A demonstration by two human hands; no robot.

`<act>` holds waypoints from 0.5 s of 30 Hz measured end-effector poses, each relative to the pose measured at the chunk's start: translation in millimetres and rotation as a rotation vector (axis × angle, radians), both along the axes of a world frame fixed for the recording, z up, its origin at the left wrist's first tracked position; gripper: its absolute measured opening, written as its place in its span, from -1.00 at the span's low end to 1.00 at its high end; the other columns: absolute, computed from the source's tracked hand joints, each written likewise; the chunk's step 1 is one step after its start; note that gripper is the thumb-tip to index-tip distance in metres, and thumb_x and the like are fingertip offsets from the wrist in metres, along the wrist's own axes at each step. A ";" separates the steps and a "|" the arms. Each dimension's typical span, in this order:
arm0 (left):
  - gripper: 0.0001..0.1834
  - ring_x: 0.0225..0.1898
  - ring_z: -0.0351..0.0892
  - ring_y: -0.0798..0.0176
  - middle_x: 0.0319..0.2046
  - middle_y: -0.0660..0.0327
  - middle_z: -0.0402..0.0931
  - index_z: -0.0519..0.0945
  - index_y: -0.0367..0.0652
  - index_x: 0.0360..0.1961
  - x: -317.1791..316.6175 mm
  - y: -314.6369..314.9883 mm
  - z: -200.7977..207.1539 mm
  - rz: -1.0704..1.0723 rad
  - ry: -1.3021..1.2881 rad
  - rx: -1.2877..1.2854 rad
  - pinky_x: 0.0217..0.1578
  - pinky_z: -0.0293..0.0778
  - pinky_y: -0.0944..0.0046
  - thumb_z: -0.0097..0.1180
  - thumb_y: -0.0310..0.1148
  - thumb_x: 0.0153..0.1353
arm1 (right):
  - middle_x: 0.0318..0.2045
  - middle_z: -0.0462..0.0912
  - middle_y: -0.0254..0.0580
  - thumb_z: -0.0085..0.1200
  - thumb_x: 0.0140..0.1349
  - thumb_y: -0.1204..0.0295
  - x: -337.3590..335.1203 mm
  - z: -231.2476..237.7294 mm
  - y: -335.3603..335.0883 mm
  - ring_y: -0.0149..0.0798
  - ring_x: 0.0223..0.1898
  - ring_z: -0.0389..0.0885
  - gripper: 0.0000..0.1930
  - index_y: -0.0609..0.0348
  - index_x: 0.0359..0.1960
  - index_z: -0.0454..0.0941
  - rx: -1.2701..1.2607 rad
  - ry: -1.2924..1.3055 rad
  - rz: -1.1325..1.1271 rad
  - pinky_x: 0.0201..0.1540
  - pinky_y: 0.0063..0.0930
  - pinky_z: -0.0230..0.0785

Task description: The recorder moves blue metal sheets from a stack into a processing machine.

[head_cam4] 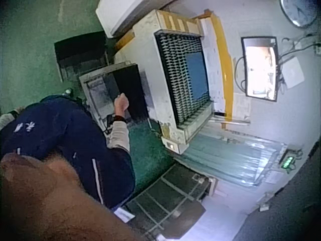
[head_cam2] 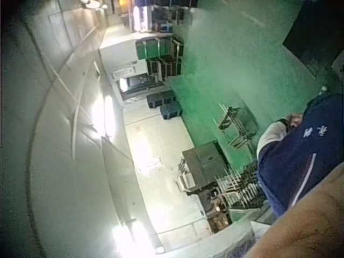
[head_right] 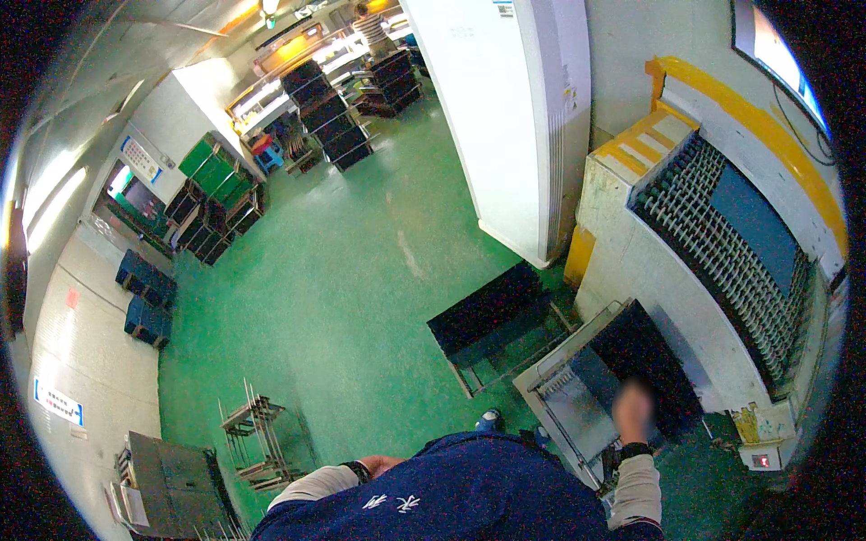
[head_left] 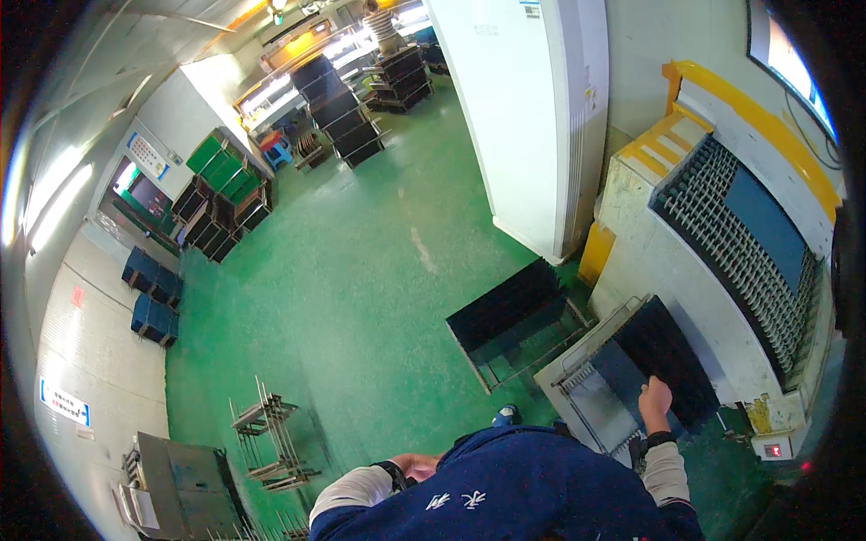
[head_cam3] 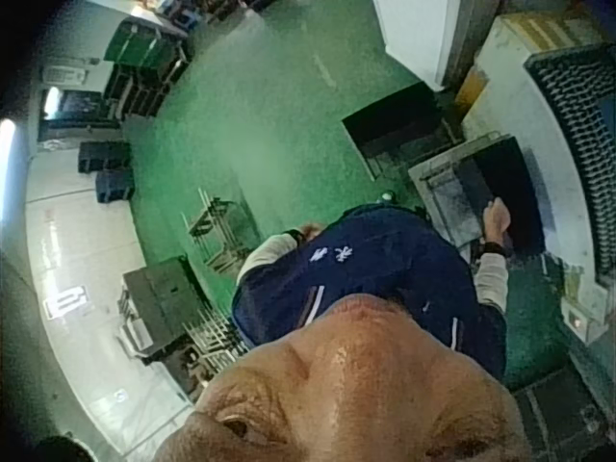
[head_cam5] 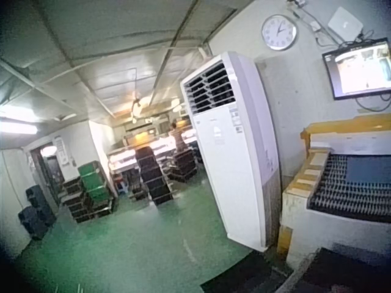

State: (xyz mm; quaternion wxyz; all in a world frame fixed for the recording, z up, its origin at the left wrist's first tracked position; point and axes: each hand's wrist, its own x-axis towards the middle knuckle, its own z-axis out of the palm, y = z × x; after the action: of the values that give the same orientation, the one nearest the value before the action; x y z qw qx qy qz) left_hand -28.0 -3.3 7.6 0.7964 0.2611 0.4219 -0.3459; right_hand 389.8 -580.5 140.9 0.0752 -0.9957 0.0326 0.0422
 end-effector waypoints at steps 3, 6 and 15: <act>-0.63 -0.14 0.65 0.19 -0.07 0.12 0.64 0.57 -0.21 0.08 7.5 1.3 2.8 -0.076 -0.042 0.052 -0.03 0.55 0.16 0.03 -0.41 0.24 | -0.35 0.65 0.09 0.20 0.11 0.37 2.4 1.0 -3.0 0.14 -0.20 0.62 -0.83 0.20 -0.34 0.56 0.033 0.013 0.028 -0.16 -0.03 0.44; -0.63 -0.14 0.65 0.19 -0.07 0.12 0.64 0.57 -0.21 0.08 13.1 1.4 8.5 -0.156 -0.089 0.104 -0.04 0.56 0.16 0.00 -0.41 0.26 | -0.31 0.66 0.13 0.22 0.10 0.38 4.9 7.0 -5.3 0.16 -0.18 0.62 -0.80 0.21 -0.28 0.60 0.022 0.071 0.033 -0.13 -0.02 0.45; -0.64 -0.15 0.66 0.21 -0.08 0.13 0.65 0.56 -0.21 0.09 58.0 -25.4 46.0 -0.399 -0.218 0.267 -0.08 0.57 0.17 -0.07 -0.40 0.32 | -0.33 0.65 0.11 0.23 0.09 0.37 7.9 79.3 -5.4 0.16 -0.20 0.61 -0.79 0.21 -0.29 0.60 0.037 -0.007 0.101 -0.16 -0.02 0.43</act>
State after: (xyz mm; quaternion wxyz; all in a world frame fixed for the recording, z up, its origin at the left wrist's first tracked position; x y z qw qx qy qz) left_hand 30.0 -28.7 53.6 0.7115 0.4777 0.3158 -0.4072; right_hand 397.7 -585.8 220.2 0.0916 -0.9947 -0.0189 0.0432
